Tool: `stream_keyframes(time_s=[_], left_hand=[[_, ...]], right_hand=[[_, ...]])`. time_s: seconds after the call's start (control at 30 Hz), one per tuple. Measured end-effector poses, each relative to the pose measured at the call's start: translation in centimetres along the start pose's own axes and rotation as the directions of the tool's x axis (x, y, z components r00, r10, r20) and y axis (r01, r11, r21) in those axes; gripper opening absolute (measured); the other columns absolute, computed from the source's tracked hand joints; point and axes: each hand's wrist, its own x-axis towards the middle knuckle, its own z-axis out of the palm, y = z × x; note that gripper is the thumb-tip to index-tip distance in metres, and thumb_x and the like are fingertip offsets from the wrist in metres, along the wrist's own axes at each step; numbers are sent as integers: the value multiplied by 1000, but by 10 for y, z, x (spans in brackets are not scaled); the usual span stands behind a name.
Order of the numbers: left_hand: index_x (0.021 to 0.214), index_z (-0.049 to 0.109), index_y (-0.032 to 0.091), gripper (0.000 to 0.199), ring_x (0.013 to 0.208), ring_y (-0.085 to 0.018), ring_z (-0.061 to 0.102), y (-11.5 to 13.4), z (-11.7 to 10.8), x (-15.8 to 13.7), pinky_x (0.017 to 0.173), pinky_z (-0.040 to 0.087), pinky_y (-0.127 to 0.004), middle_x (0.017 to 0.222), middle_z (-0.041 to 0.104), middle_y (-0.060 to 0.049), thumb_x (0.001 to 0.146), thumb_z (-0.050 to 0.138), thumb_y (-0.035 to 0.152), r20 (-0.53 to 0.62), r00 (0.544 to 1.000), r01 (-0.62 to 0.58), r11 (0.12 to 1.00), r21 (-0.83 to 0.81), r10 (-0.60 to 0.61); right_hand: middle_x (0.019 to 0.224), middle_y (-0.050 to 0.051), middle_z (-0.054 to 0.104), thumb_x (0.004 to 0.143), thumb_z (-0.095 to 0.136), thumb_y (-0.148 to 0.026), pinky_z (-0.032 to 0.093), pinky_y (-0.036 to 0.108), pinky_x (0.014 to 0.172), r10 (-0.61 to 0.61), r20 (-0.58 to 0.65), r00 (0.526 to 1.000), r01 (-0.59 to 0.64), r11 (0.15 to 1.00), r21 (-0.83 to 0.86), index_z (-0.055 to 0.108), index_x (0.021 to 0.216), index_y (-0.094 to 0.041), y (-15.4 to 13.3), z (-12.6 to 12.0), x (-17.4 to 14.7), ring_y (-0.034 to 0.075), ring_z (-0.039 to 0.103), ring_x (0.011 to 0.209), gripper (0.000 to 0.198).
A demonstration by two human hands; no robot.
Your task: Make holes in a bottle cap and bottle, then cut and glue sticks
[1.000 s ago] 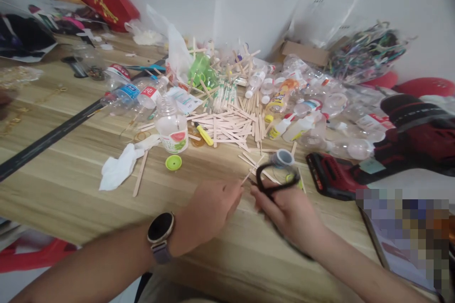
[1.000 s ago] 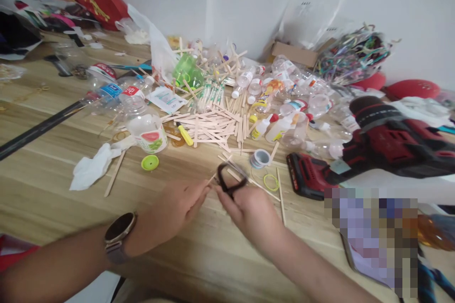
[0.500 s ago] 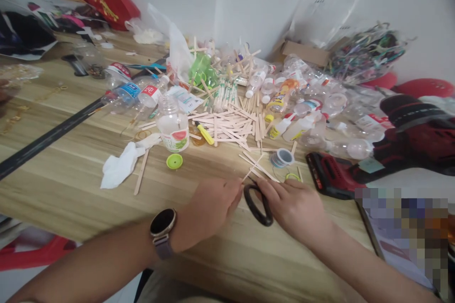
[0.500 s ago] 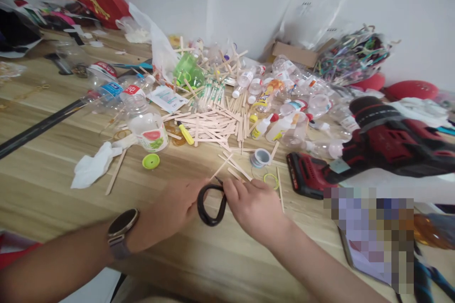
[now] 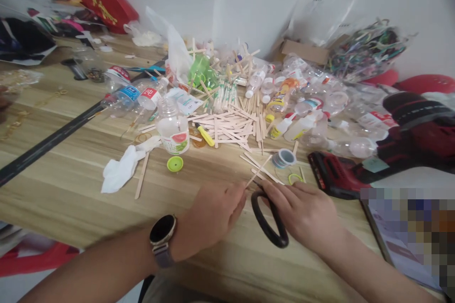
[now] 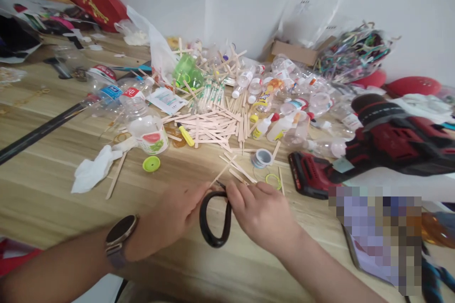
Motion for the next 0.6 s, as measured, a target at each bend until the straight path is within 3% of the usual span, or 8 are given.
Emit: stream_keyframes(time_s=[0.1,0.17,0.23,0.27,0.33,0.43,0.53,0.6], left_hand=[[94,57,19,33,66,-18,65,0,0,1,60,50,-30,75,69,-3,103,26,27,-45,998,-47,999,21,48],[93,56,17,32,67,-18,66,0,-3,2,60,50,-30,76,69,-4,103,26,25,-32,997,-76,997,-12,76],[94,57,16,32,69,-18,67,1,-5,3,61,51,-31,78,70,-4,103,27,24,-31,997,-77,996,-48,75],[95,57,16,33,70,-18,67,1,-6,3,62,51,-31,79,70,-5,103,26,25,-35,998,-63,996,-55,61],[94,59,16,37,69,-18,67,2,-6,3,62,51,-31,80,71,-6,103,25,28,-33,999,-29,998,-50,27],[93,62,16,42,68,-20,67,3,-3,2,62,51,-32,80,72,-7,103,23,28,21,1000,22,1000,-20,-22],[96,63,16,42,69,-20,66,2,0,1,63,51,-33,79,71,-7,103,23,28,50,998,29,1000,0,-29],[97,62,16,39,68,-20,66,1,0,1,61,50,-32,77,70,-6,103,25,28,43,999,-4,1000,-4,4]], right_hand=[[55,7,66,95,41,-53,38,24,37,216,227,950,-284,897,338,62,74,-17,-9,2,-2,16,59,41,47],[51,1,61,93,40,-60,34,22,31,361,528,769,-637,503,584,57,79,-19,-22,7,-5,14,54,33,47],[49,-3,59,92,36,-64,33,23,27,376,655,655,-751,228,620,53,84,-21,-30,12,-6,14,49,28,47],[48,-3,58,93,33,-63,33,23,28,394,621,678,-732,279,622,53,84,-21,-31,14,-7,14,48,27,47],[49,0,59,95,34,-58,40,25,34,399,438,805,-591,597,542,57,78,-20,-24,15,-7,15,53,33,47],[65,9,69,94,44,-41,47,28,51,200,144,969,-224,960,169,68,80,-17,-3,11,-7,19,64,54,37],[68,10,70,95,43,-34,45,28,52,-18,56,998,23,995,-93,71,82,-17,9,6,-8,18,64,56,35],[56,6,65,96,43,-45,42,26,46,135,155,979,-157,978,139,66,72,-19,2,5,-9,16,61,46,42]])
